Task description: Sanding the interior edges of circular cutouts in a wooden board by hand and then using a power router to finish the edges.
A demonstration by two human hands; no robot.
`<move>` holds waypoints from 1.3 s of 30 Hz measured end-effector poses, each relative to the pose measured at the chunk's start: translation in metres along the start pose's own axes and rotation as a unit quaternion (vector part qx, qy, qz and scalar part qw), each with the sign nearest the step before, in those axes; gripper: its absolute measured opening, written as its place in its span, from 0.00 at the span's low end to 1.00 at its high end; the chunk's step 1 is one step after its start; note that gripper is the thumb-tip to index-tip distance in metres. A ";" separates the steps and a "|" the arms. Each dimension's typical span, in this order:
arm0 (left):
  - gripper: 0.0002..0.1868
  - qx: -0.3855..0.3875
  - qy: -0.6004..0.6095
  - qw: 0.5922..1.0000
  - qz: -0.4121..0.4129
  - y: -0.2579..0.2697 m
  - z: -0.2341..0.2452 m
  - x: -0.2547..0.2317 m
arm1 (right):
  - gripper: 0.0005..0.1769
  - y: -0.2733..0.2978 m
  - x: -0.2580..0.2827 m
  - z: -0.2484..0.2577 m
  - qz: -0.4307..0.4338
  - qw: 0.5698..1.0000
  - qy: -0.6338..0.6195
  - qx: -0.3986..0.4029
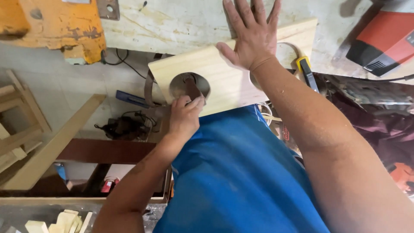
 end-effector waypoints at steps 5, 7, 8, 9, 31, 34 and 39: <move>0.22 -0.095 0.000 0.995 -0.018 -0.021 0.006 -0.013 | 0.53 0.001 -0.001 -0.004 0.016 1.000 0.008 -0.021; 0.20 -0.093 0.001 0.995 -0.017 -0.011 0.003 -0.012 | 0.53 0.002 -0.002 -0.003 0.015 1.000 0.012 -0.018; 0.20 -0.063 0.020 0.998 0.000 -0.004 0.002 -0.010 | 0.54 0.002 0.000 -0.001 0.002 1.000 0.013 0.012; 0.21 -0.036 0.039 0.999 0.006 -0.005 0.000 -0.003 | 0.55 -0.001 -0.001 0.002 -0.017 0.999 0.020 0.034; 0.18 -0.197 0.066 0.974 -0.089 -0.015 0.000 -0.001 | 0.51 0.006 -0.008 -0.005 0.036 0.990 0.113 -0.071; 0.24 -0.128 -0.007 0.988 -0.083 -0.009 0.008 0.000 | 0.53 0.011 -0.003 -0.007 0.036 0.987 0.139 -0.069; 0.17 -0.164 0.033 0.981 -0.100 -0.008 0.000 0.001 | 0.53 0.011 -0.006 -0.006 0.035 0.988 0.128 -0.079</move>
Point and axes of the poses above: each hand's wrist, its own y-axis away from the middle knuckle, its own z-axis out of the back of the hand, x = y × z, the point moved 2 cm from there along -y, towards the middle knuckle, and after that the axes turned 6 degrees about -x, right-handed, at the moved point
